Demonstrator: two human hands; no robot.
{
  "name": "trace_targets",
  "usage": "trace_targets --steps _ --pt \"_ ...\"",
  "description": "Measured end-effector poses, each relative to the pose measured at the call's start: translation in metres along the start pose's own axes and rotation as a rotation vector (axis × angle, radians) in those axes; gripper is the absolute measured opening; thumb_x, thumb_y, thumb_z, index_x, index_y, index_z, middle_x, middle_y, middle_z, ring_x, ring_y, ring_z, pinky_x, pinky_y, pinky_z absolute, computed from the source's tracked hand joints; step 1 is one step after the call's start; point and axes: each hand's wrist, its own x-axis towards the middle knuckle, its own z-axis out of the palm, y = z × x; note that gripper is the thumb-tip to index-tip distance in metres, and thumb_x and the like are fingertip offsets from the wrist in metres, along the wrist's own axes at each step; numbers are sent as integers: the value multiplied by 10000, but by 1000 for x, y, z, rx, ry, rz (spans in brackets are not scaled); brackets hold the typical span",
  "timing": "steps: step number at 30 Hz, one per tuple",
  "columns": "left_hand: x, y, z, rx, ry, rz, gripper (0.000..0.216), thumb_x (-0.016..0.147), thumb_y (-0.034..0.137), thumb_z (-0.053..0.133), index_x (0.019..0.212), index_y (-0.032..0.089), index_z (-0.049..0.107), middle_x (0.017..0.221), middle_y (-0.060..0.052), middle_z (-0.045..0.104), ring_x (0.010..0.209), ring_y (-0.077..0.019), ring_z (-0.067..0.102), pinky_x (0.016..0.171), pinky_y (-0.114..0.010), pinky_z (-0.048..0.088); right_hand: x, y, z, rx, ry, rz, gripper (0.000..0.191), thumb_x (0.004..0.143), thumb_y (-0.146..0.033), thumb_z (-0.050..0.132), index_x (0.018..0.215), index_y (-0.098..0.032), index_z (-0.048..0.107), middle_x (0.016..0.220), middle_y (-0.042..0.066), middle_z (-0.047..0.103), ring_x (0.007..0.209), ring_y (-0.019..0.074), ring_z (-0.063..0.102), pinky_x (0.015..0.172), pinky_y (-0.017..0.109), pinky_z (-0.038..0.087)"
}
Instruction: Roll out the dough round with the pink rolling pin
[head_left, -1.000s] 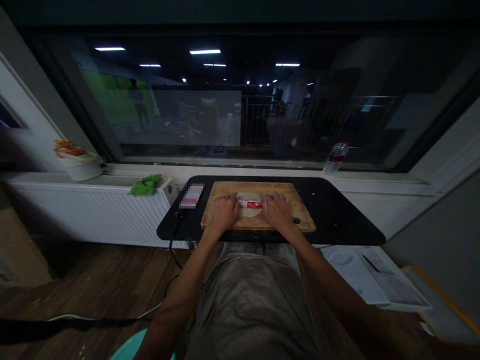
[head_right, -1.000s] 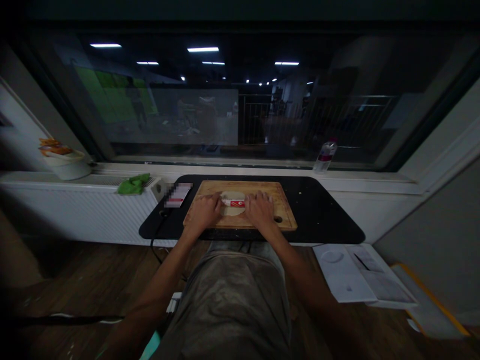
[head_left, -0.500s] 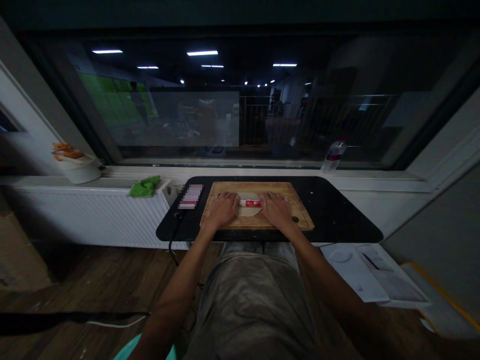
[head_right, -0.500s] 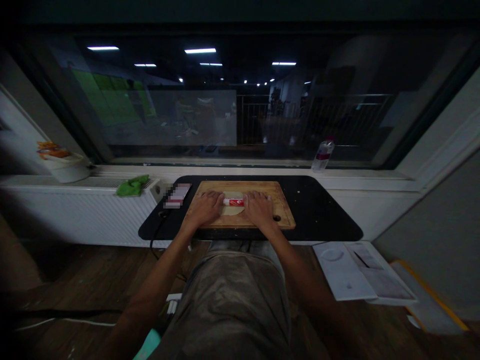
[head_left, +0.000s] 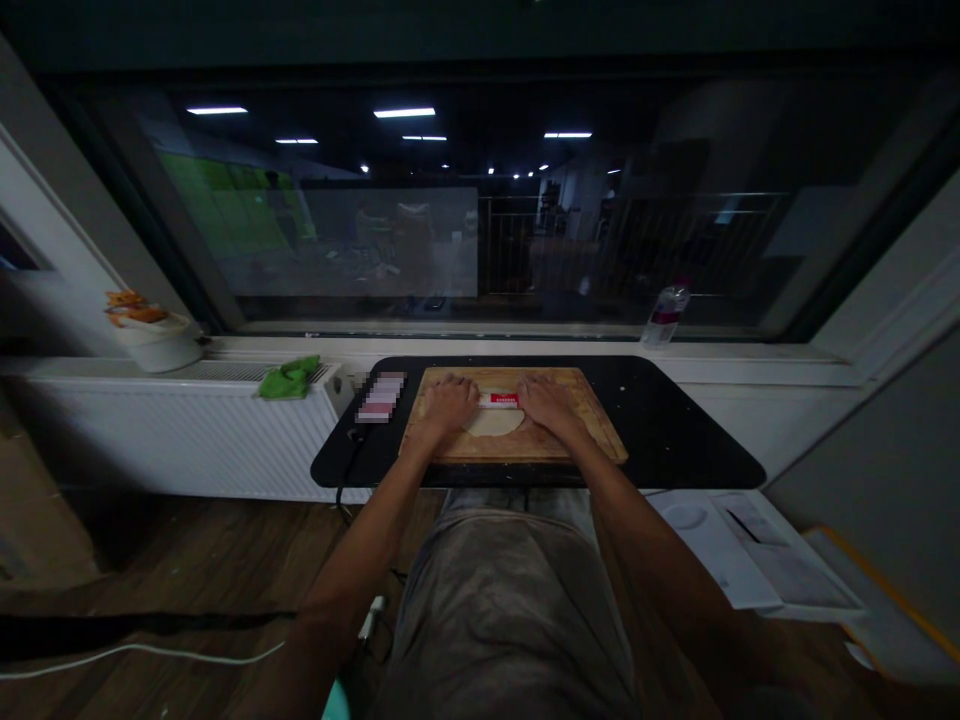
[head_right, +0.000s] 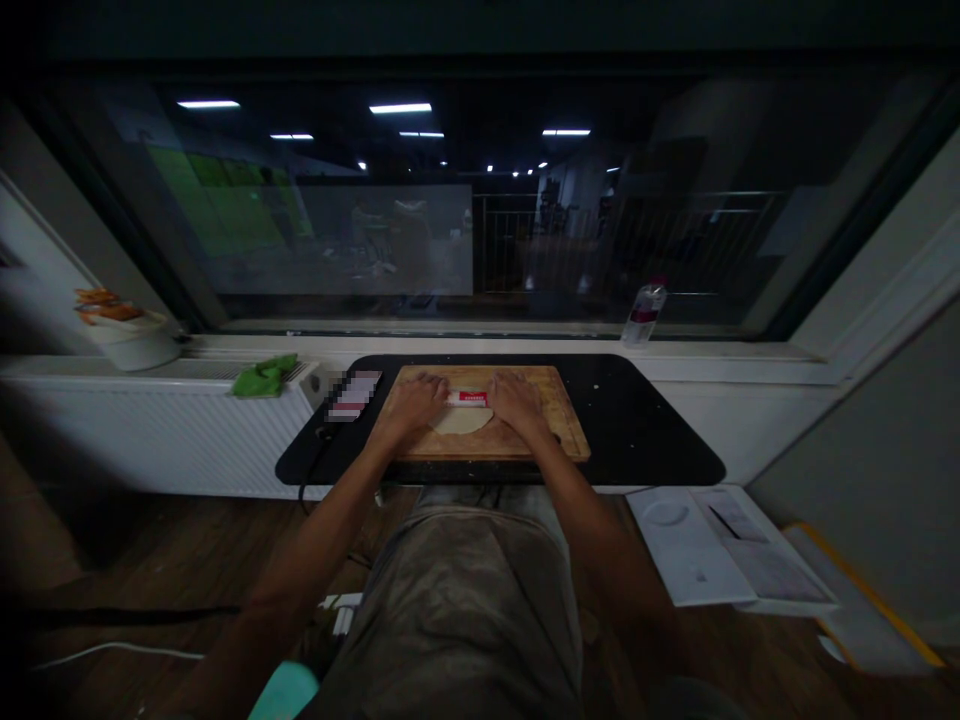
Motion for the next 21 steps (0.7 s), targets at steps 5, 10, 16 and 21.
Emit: trace_targets --steps 5,10,16,21 --pt "-19 7 -1 26 33 -31 455 1197 272 365 1283 122 786 1352 -203 803 1316 -340 725 1129 -458 537 -27 -8 -11 4 -11 32 527 1225 -339 318 1553 -121 669 1521 188 750 1419 304 696 1198 389 478" --pt "-42 9 6 -50 162 -25 472 1214 315 344 1290 149 779 1362 -168 813 1267 -315 750 1130 -450 535 -58 -22 -23 -43 34 71 537 1235 -371 295 1468 -137 719 1453 195 782 1358 320 723 1188 410 460" --pt "-66 2 19 -173 306 59 420 1200 313 398 1255 186 795 1350 -151 822 1284 -303 749 1188 -481 531 -79 -24 -20 -79 124 68 540 1224 -332 295 1309 -130 789 1300 202 832 1249 306 758 1095 387 500" --pt "-85 3 27 -248 398 96 379 1180 292 466 1379 209 777 1461 -127 799 1421 -307 708 1278 -540 503 -89 -14 -10 -55 182 38 535 1212 -310 295 1327 -111 779 1336 216 821 1263 316 753 1101 410 512"
